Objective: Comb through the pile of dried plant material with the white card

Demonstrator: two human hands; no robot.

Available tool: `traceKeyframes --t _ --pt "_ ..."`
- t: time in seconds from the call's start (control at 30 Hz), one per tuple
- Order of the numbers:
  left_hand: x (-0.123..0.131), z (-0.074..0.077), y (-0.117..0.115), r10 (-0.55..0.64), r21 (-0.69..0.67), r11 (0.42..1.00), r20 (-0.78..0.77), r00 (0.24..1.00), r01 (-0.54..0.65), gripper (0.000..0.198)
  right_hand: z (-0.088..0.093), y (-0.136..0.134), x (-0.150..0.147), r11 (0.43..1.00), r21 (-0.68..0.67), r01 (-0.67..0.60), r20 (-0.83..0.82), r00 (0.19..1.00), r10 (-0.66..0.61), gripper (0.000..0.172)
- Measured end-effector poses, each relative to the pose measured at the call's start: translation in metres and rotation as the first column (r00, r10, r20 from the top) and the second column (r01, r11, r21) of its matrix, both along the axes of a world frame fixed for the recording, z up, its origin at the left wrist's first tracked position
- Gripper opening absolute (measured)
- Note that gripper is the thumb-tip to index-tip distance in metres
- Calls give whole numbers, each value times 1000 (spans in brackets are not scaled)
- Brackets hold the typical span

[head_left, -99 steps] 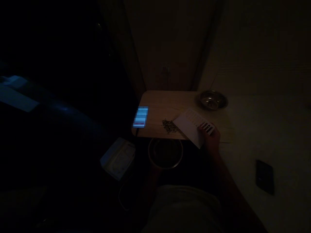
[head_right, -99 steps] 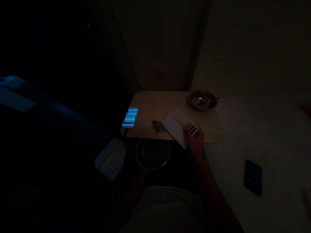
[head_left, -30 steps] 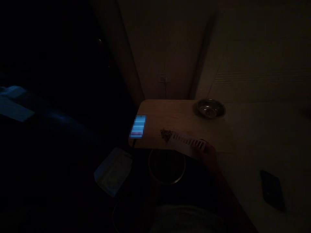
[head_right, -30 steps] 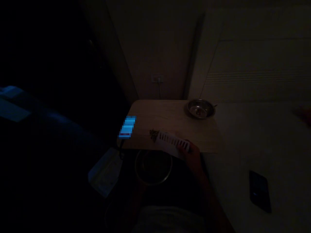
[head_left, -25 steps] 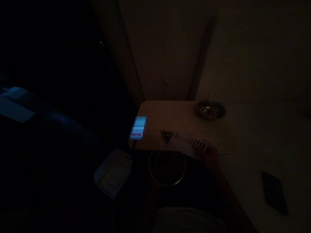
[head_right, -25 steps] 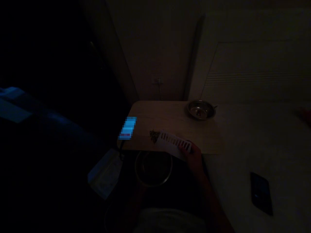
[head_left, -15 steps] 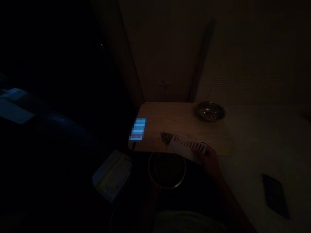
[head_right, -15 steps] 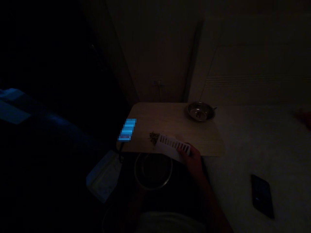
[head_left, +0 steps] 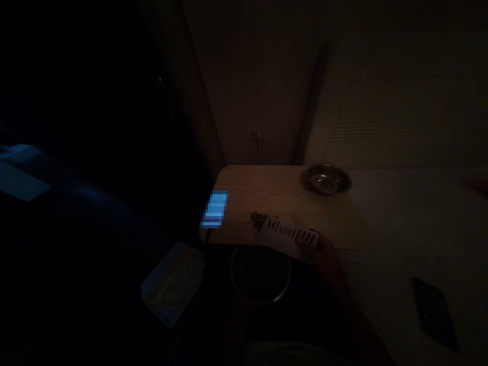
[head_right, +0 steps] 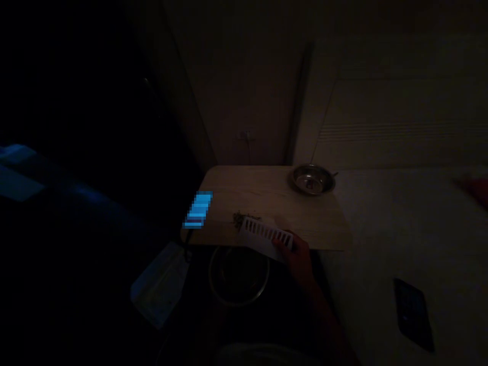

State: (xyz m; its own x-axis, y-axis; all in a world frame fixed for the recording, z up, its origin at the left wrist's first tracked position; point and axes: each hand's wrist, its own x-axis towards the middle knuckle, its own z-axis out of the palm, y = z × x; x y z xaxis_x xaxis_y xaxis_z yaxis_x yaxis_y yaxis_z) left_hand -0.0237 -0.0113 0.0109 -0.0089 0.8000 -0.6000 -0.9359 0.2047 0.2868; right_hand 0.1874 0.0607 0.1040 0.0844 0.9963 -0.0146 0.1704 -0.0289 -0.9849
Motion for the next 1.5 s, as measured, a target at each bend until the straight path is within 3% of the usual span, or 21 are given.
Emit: traceKeyframes --t 0.23,0.53,1.0,1.23,1.5 --pt "-2 -1 0 16 11 1000 -1 1000 -16 50 5 0 1 998 11 68 -8 998 -68 44" --pt "0 3 2 -5 31 1000 20 1000 5 53 5 0 -4 999 32 -9 15 1000 8 37" --pt "-3 0 1 3 32 999 33 999 -5 46 7 2 3 972 70 223 -7 975 -223 40" --pt "-4 0 -4 -19 11 1000 19 1000 19 48 20 3 2 957 74 280 -30 960 -278 36" --pt "1 1 -4 -43 5 999 -4 999 43 47 37 6 6 968 148 203 -6 979 -204 38"
